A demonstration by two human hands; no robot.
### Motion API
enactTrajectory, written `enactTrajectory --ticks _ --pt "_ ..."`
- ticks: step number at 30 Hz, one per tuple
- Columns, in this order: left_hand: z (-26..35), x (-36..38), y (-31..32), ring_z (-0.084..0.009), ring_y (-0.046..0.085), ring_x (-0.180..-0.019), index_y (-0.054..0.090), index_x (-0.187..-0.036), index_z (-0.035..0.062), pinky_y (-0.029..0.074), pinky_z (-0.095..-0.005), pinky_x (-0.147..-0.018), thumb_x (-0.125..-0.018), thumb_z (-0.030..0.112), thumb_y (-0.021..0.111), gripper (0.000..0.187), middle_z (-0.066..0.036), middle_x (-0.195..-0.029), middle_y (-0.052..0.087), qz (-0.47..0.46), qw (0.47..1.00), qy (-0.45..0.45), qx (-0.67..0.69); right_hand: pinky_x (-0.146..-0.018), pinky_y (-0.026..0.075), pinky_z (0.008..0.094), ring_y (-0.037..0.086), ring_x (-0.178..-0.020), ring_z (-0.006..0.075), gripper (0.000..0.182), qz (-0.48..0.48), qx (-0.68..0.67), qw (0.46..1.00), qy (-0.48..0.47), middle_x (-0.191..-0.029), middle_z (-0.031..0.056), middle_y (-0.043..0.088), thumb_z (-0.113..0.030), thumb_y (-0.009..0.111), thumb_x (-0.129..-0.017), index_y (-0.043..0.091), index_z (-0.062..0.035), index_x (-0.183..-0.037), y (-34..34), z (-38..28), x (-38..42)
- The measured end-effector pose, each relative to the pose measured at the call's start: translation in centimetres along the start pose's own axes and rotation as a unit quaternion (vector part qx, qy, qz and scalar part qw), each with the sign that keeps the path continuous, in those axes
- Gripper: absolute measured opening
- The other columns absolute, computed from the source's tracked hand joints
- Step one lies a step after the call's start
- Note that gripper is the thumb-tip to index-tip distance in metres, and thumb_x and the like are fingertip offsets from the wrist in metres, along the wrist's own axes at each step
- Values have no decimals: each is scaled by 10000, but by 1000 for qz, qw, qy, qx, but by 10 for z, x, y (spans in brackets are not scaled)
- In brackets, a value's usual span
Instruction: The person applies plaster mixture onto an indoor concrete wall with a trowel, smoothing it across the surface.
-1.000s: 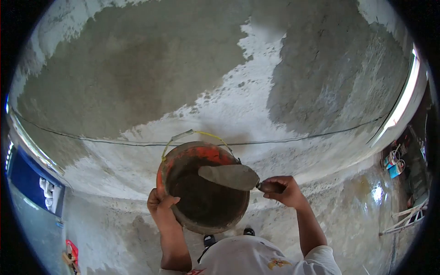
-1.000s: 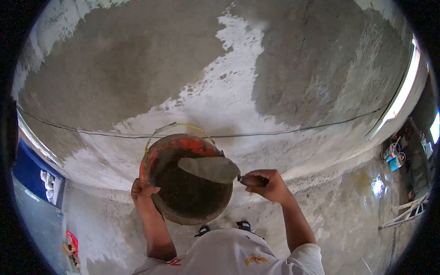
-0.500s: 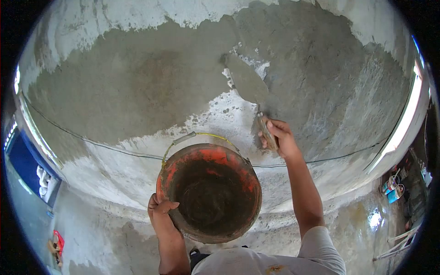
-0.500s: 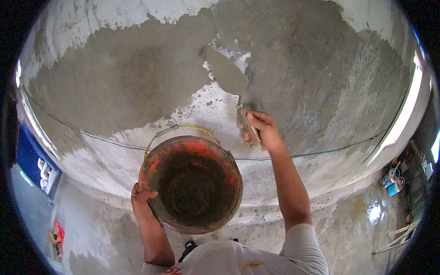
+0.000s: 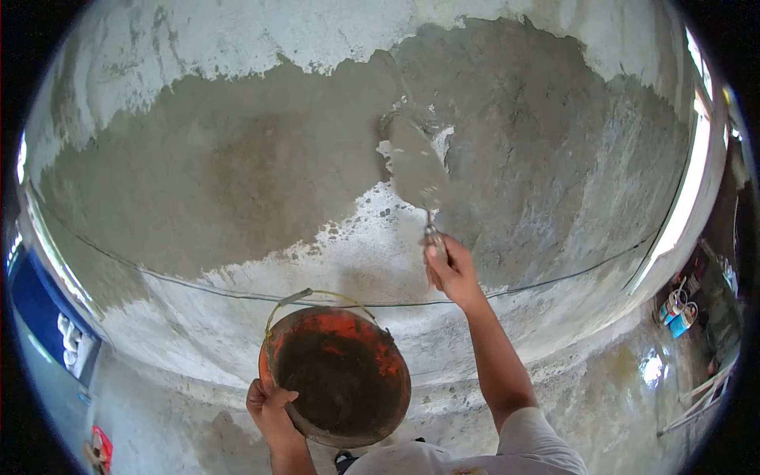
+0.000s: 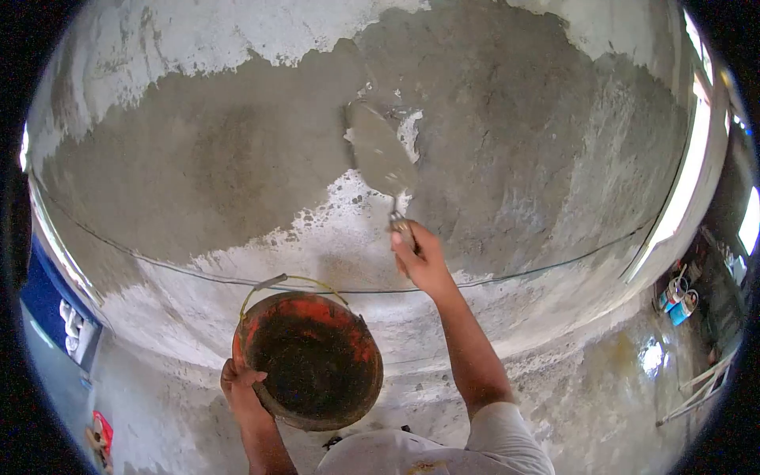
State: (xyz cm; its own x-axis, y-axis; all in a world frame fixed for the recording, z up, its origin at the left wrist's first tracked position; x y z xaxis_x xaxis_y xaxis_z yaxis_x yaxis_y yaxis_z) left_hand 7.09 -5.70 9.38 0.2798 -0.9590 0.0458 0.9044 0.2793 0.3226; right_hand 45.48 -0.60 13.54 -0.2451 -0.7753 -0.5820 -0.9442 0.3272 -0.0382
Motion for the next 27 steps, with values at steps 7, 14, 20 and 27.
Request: enactTrajectory --ticks 7,14,20,27 --pt "-21 -48 -59 -220 555 -694 520 -755 62 493 -336 -714 -546 -18 595 235 -58 -774 595 -9 998 48 25 -488 441 288 527 -530 104 346 80 50 995 -18 -720 40 573 -326 516 -1079 577 -12 -1211 46 -4 -55" --pt "0 -62 -90 -212 543 -676 482 -715 83 481 -343 -672 -523 -20 600 248 -58 -782 597 11 997 78 25 -436 436 274 514 -500 108 393 215 -124 968 22 -696 26 525 -427 445 -1091 566 -63 -1173 38 44 -13" --pt "-3 -77 -104 -175 448 -607 411 -669 117 417 -349 -621 -545 0 615 266 -15 -701 516 16 996 81 -19 -433 437 303 504 -483 126 443 139 -24 990 -20 -704 54 539 -431 446 -1091 572 -9 -1126 68 2 -42" --pt "-14 -79 -112 -180 427 -579 419 -647 100 400 -352 -607 -575 28 621 226 -3 -628 462 22 992 122 -21 -388 412 294 493 -430 121 478 209 -60 976 -11 -639 49 521 -453 458 -1085 569 8 -1030 59 39 -40"
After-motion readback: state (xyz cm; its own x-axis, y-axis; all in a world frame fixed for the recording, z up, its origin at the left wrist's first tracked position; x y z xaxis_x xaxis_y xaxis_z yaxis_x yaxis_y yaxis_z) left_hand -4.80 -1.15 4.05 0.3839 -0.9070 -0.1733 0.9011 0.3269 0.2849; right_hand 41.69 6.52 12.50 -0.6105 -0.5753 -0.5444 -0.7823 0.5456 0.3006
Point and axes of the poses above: each hand's wrist, its own x-axis away from the middle knuckle, its own y-axis out of the palm, z = x × y, the point moved 2 cm from there along -x, towards the middle knuckle
